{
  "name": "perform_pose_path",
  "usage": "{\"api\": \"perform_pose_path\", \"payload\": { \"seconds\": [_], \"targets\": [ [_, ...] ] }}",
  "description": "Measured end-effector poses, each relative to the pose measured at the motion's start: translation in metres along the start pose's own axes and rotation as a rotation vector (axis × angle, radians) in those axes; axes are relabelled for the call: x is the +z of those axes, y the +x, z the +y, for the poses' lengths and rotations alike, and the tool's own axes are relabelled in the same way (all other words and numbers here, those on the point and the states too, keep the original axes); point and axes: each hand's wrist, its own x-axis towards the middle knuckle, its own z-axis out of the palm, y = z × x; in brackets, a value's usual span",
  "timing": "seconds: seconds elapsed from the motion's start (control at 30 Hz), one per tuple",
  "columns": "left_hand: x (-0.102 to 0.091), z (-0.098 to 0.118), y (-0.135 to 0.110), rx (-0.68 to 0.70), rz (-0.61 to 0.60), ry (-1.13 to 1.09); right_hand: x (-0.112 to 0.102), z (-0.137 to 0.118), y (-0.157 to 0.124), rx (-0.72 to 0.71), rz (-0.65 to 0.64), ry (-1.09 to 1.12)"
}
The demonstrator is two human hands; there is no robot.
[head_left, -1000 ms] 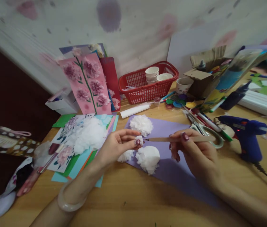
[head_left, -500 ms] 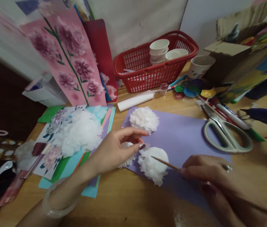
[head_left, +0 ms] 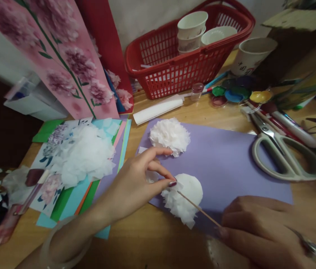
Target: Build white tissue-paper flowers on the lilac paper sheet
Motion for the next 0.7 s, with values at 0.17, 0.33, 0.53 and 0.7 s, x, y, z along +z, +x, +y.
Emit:
{"api": "perform_pose_path", "payload": {
  "seconds": [0.17,0.33,0.53,0.7],
  "targets": [
    [0.003,0.001,0.000,0.011,0.040,0.002,0.000,-0.002,0.016,-0.128,-0.090,-0.030],
    [0.003,0.001,0.001,-0.003,0.046,-0.032,0.001,0.001,0.022,-0.077,-0.064,-0.092],
    [0.002,0.002,0.002,0.030,0.020,-0.040,0.000,-0.003,0.030,-0.077,-0.111,-0.097],
    [0.000,0.004,0.001,0.035,0.012,-0.007,-0.002,-0.010,0.032,-0.006,-0.148,-0.149]
  ]
}}
